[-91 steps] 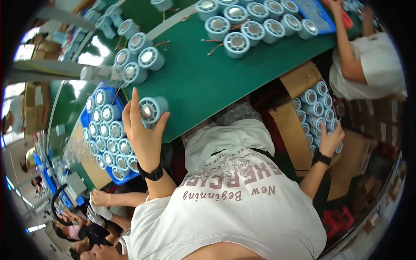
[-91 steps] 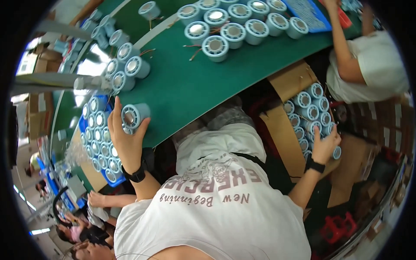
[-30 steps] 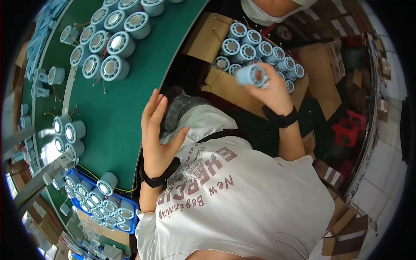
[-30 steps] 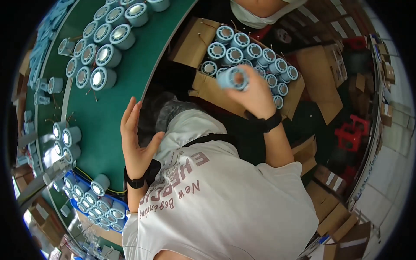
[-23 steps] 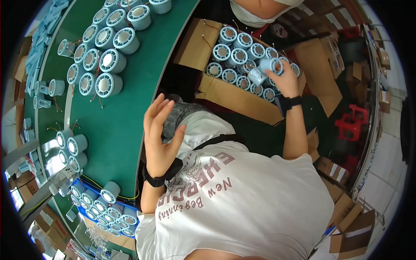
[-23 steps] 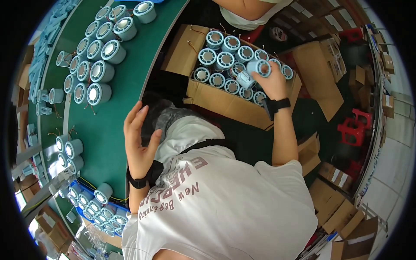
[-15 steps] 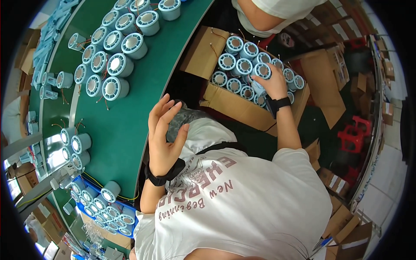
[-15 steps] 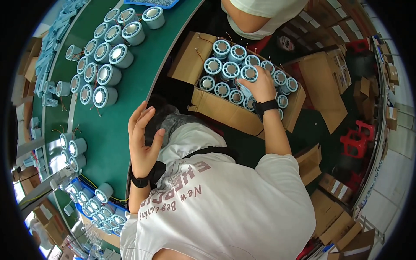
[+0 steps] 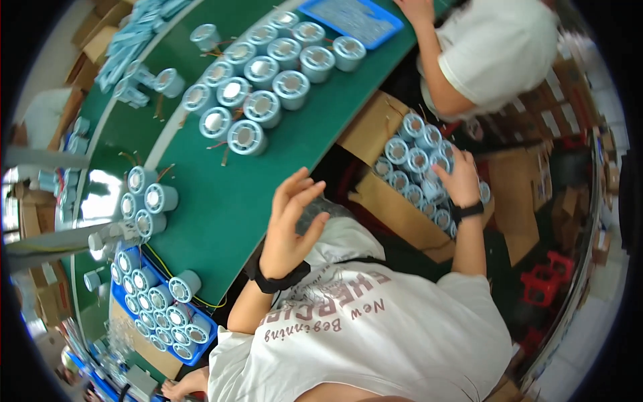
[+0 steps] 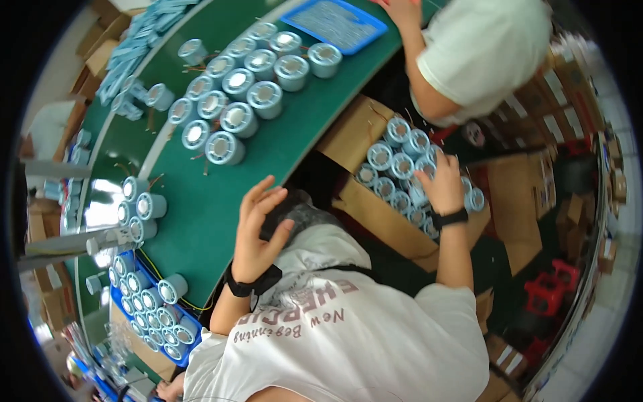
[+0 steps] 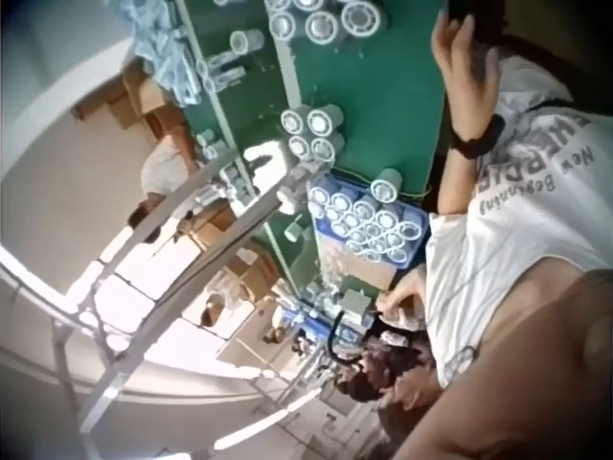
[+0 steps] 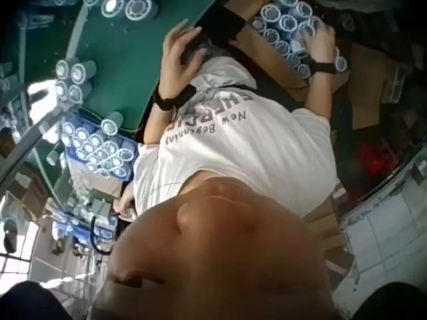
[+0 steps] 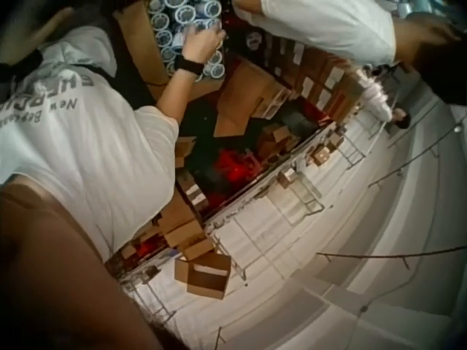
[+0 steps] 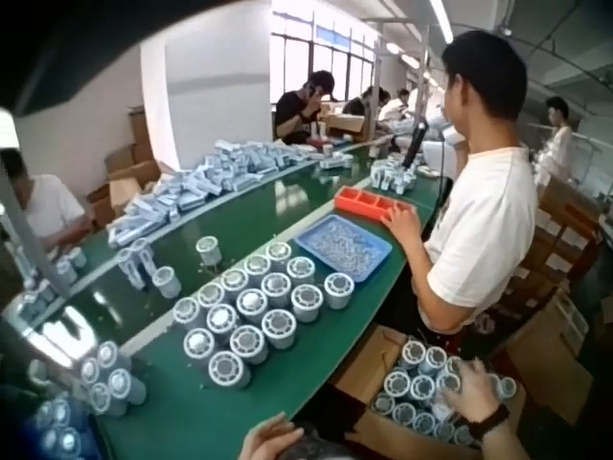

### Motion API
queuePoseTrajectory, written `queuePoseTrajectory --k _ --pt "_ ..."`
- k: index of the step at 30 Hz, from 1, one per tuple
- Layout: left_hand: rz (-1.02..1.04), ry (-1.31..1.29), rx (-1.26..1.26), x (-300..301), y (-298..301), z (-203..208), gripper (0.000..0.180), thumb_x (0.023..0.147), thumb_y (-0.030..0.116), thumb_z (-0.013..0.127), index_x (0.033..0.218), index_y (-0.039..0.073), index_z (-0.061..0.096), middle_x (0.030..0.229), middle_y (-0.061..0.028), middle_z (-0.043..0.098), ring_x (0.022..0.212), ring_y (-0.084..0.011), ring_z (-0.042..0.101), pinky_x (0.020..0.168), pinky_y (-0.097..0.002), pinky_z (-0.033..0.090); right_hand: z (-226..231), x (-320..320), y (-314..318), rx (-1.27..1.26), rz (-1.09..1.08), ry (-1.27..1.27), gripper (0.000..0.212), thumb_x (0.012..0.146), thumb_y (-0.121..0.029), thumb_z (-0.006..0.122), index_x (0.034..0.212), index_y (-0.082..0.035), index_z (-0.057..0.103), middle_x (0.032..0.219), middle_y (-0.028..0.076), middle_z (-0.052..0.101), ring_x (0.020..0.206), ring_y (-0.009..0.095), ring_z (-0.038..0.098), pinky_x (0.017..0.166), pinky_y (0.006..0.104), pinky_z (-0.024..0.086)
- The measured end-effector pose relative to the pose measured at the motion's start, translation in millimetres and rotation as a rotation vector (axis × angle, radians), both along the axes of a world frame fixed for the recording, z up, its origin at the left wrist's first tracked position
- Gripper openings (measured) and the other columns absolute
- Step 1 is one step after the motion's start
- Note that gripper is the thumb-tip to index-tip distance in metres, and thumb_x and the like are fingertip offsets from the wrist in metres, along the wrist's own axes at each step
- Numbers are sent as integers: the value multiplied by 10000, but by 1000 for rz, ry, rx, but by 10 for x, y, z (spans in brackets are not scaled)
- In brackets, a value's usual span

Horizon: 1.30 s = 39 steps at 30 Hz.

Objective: The person wipes a motor with a cloth, turns it over, and places it into a box, repeating this process for several more motors.

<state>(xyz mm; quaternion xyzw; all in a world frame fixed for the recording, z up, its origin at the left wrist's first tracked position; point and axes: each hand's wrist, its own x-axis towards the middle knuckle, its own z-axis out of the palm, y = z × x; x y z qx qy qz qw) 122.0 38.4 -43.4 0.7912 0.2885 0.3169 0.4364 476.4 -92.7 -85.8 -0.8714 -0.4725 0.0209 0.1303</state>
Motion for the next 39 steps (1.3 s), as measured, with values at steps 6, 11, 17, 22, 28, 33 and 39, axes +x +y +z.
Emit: queuePoseTrajectory --k 6,11,17,22,28,33,39 --pt "-249 -901 -910 -60 -31 81 566 937 142 609 1435 41 360 1443 -147 398 1303 -275 459 1064 -399 400 1270 -1628 1030 251 955 820 421 924 -206 627 1304 -46 540 1069 122 620 954 282 585 819 377 478" --pt "77 -891 -830 -571 37 142 469 996 216 534 1409 31 414 1274 -111 539 1105 -199 575 915 -337 489 1581 -2291 1826 22 1679 397 381 960 -271 562 1294 -88 563 1201 118 597 1091 288 573 941 398 436" --pt "496 -691 -686 -1133 45 46 307 991 170 532 1247 4 572 918 -37 604 669 -76 484 612 -235 424 1405 -1920 4861 48 1133 -232 533 866 -361 643 1332 -125 537 1212 188 629 1080 301 628 912 385 502" --pt "677 -541 -581 -1368 -149 55 234 964 104 550 1160 -1 623 849 -50 616 634 -82 516 582 -225 415 526 -1623 6091 -181 847 -447 867 664 -504 775 1399 -161 467 1298 230 557 1199 370 535 984 408 458" --pt "721 -285 -294 -1561 -117 154 177 940 45 551 1086 -2 639 796 -45 597 671 -114 568 606 -235 418 503 -1607 6378 -433 1035 -292 940 635 -406 822 1445 -231 379 1334 179 492 1197 384 493 986 472 442" --pt "729 -293 -278 -1630 -130 162 162 905 3 575 1043 6 659 808 -64 612 699 -128 604 614 -238 431 663 -2175 5800 -331 1336 -180 885 672 -306 815 1432 -283 362 1197 155 536 1102 401 513 961 496 442" --pt "766 -297 -279 -1649 -198 199 234 864 -71 592 1069 13 669 779 -89 621 678 -151 625 607 -243 462 480 -2013 5782 -382 1320 -113 833 718 -271 811 1418 -293 360 1228 136 595 1117 410 534 981 472 444"
